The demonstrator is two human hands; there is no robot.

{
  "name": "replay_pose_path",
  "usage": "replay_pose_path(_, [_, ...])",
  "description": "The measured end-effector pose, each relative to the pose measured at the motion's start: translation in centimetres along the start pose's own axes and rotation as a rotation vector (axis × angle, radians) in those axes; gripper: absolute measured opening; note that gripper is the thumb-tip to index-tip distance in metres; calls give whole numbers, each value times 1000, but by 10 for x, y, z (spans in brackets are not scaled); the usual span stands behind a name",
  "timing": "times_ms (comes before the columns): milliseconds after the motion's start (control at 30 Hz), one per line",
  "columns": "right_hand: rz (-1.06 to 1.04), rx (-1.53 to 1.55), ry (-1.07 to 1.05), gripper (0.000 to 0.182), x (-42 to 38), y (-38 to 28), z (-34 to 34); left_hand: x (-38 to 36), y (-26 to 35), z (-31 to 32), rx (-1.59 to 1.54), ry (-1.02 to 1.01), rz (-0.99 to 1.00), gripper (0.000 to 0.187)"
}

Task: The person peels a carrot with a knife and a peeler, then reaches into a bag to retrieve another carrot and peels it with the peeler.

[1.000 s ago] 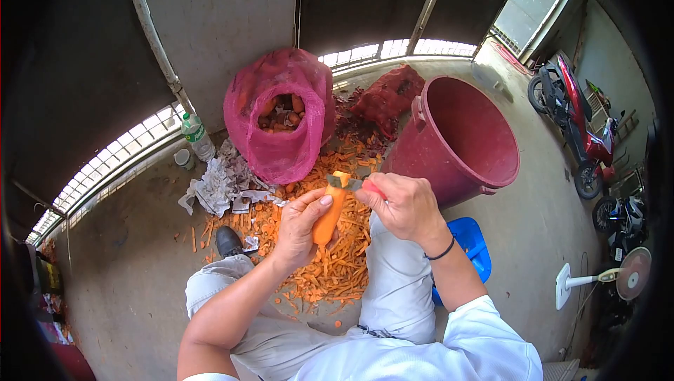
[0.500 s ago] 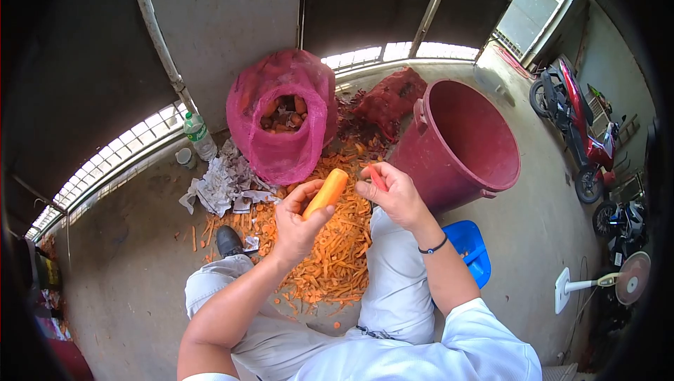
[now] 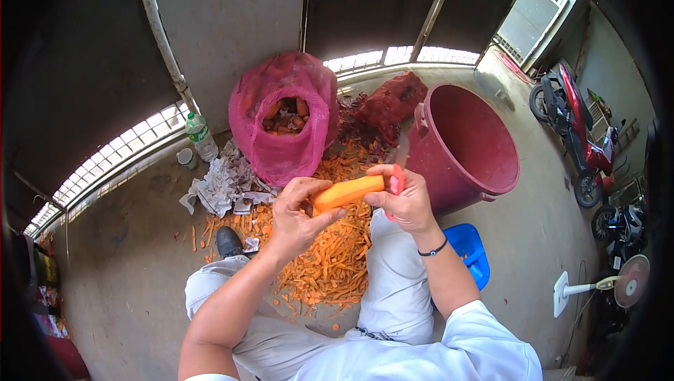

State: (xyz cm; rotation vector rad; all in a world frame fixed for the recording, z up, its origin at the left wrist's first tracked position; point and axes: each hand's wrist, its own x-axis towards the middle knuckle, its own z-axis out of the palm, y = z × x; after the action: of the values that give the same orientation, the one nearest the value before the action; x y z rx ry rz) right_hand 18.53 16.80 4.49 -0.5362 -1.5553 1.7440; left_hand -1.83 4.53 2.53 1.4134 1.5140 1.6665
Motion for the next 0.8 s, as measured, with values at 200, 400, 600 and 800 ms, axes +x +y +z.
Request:
replay_pose_path(200, [-29, 32, 183, 44, -17, -31, -44, 0, -23, 2, -182, 93, -82, 14])
replay_pose_path(400, [-290, -284, 747, 30, -28, -37, -129, 2, -15, 5, -291, 116, -286, 39])
replay_pose_path(600, [-336, -534, 1149, 25, -37, -8, -241, -1, -22, 2, -194, 29, -174, 46])
replay_pose_path(800, [12, -659, 884, 35, -50, -27, -171, -3, -17, 13, -151, -37, -136, 22])
